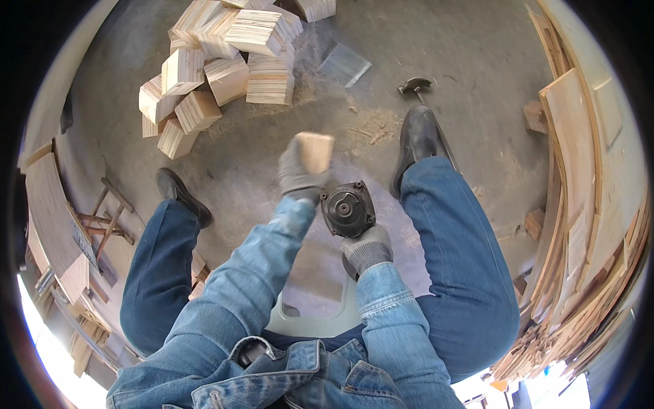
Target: The person sits on a low stool and repeatedly picks up small wooden blocks from a pile on the floor. Using a handheld drill, they drill a hole into each block and then place it back into the pile. The process is repeated for multiple blocks.
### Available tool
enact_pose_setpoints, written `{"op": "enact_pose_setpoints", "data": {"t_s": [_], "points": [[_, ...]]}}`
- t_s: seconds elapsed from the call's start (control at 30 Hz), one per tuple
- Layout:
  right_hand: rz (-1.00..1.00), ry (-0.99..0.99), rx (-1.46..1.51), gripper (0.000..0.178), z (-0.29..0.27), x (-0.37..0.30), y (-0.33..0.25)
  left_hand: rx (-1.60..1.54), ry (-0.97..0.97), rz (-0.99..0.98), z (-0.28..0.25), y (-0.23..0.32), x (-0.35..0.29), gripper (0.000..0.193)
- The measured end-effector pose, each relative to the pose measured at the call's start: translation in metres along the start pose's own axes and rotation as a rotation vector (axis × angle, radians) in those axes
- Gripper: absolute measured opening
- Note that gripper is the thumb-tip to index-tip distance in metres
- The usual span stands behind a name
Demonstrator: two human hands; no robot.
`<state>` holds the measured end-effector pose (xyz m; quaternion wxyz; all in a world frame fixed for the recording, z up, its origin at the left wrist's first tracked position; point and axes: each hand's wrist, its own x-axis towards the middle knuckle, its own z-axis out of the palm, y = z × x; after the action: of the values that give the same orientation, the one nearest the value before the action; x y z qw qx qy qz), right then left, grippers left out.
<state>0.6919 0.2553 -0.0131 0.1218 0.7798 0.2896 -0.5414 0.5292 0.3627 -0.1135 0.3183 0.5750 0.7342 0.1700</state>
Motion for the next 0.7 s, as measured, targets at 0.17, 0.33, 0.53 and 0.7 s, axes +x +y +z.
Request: {"op": "enact_pose_setpoints", "data": {"t_s": [0.17, 0.33, 0.53, 0.7], "points": [[0.001, -0.076, 0.233, 0.042, -0.013, 0.007, 0.008, -0.057, -0.274, 0.047, 0.012, 0.054, 0.033, 0.11], [-0.07, -0.007, 0.273, 0.042, 0.007, 0.014, 0.019, -0.616, -0.288, -0.143, -0.003, 0.008, 0.046, 0.096], [-0.049, -0.029, 0.152, 0.041, -0.001, 0.0, -0.001, -1.266, -0.134, -0.58, -0.058, -0.073, 0.018, 0.083], [0.037, -0.123, 0.045, 0.041, -0.011, -0.012, -0.022, -1.096, 0.002, -0.803, -0.068, -0.137, 0.021, 0.064]]}}
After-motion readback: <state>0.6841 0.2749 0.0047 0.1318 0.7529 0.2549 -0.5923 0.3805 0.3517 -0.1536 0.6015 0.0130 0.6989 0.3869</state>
